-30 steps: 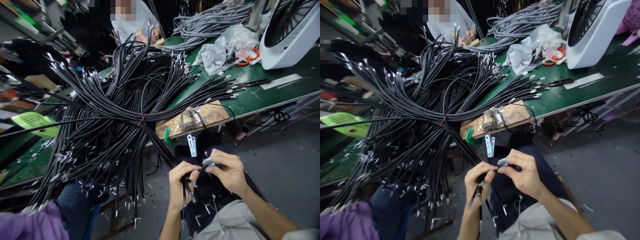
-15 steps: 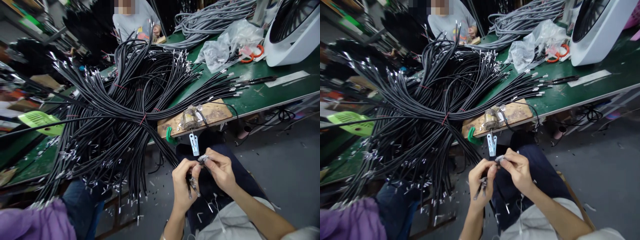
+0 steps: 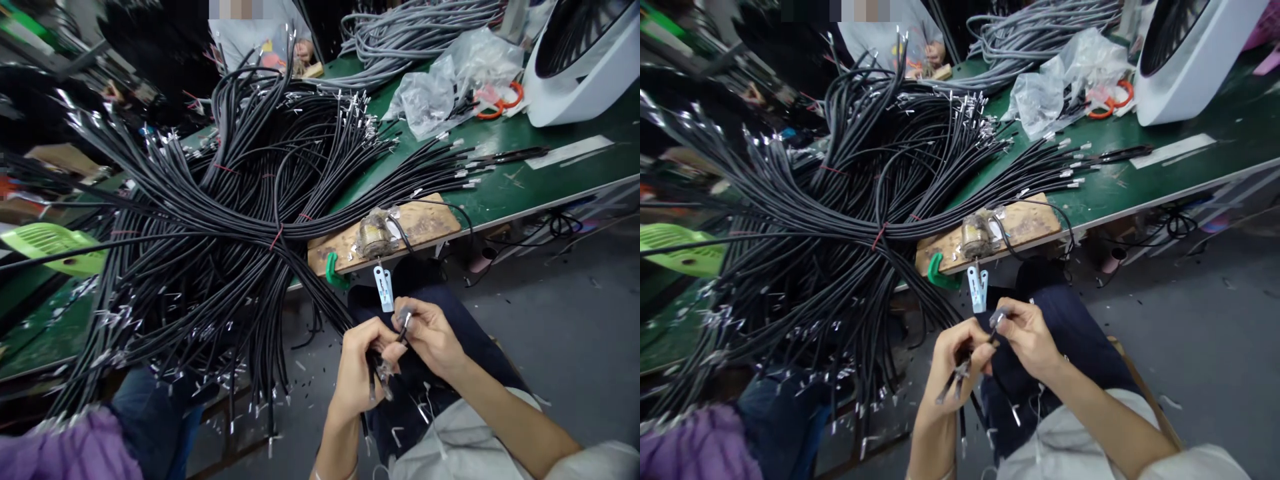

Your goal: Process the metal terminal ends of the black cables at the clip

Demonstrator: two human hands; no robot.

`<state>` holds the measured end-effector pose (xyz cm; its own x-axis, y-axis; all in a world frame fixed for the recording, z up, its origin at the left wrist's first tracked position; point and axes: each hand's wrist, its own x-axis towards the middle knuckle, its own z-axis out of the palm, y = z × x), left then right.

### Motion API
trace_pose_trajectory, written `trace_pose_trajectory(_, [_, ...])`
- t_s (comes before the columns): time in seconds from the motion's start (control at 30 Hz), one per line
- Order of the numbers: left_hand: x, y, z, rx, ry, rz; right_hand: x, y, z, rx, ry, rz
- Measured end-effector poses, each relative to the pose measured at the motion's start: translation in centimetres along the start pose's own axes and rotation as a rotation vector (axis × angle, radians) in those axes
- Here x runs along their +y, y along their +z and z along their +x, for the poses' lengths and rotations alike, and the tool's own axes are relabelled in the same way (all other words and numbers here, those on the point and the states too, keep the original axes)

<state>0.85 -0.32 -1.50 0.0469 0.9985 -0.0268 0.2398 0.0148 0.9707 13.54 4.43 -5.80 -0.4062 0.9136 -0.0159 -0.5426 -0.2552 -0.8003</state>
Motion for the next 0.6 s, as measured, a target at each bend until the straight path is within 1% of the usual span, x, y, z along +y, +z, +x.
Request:
trace_pose_trajectory(0.03, [-0.3,0.2,0.0,0.018,0.009,-0.025,0.2,0.4,-0.2,0.029,0.048,0.037])
trace_pose_trajectory(0.07, [-0.4,0.4,0.1,0.043,0.015,-0.028,0.3,0.7,-0.3,0.063,0.043,0.017])
trace_pose_trajectory(0.1, [-0.5,0.5,0.1,0.074,0.019,-0.016,0.2,0.9,-0.4,0.102,-0.028,-0.063])
trace_pose_trajectory(0.13, [-0.5,0.6,0.2,0.108,0.017,-0.002,0.0,0.9,-0.5,0.146,-0.151,-0.193])
trace_pose_trajectory(0.2, [-0.3,0.6,0.3,0.151,0.002,0.022,-0.6,0.6,-0.5,0.213,-0.441,-0.494])
trace_pose_trajectory(0.23, [-0.1,0.5,0.4,0.156,0.002,0.033,-0.9,0.4,-0.4,0.211,-0.541,-0.604])
trace_pose_trajectory(0.27, [0.0,0.4,0.5,0.145,0.008,0.041,-1.2,0.1,-0.3,0.187,-0.578,-0.658])
trace_pose_trajectory(0.3, [0.1,0.3,0.5,0.123,0.019,0.042,-1.5,-0.1,-0.2,0.141,-0.544,-0.644])
trace_pose_trajectory(0.33, [0.1,0.2,0.6,0.094,0.029,0.034,-1.7,-0.4,-0.1,0.077,-0.449,-0.57])
trace_pose_trajectory(0.4, [-0.1,0.1,0.8,0.058,0.058,0.001,-2.1,-1.0,0.2,-0.079,-0.138,-0.331])
trace_pose_trajectory(0.47, [-0.4,0.1,0.9,0.062,0.093,-0.03,-2.7,-1.8,0.5,-0.249,0.185,-0.141])
trace_pose_trajectory(0.5, [-0.5,0.2,1.0,0.072,0.105,-0.033,-3.1,-2.2,0.8,-0.326,0.299,-0.119])
trace_pose_trajectory(0.53, [-0.6,0.3,1.0,0.085,0.109,-0.029,-3.6,-2.6,1.1,-0.384,0.371,-0.149])
trace_pose_trajectory(0.57, [-0.6,0.4,1.1,0.093,0.101,-0.026,-4.3,-2.9,1.5,-0.42,0.404,-0.217])
trace_pose_trajectory(0.6, [-0.5,0.5,1.2,0.097,0.085,-0.024,-4.9,-3.1,2.0,-0.436,0.402,-0.303])
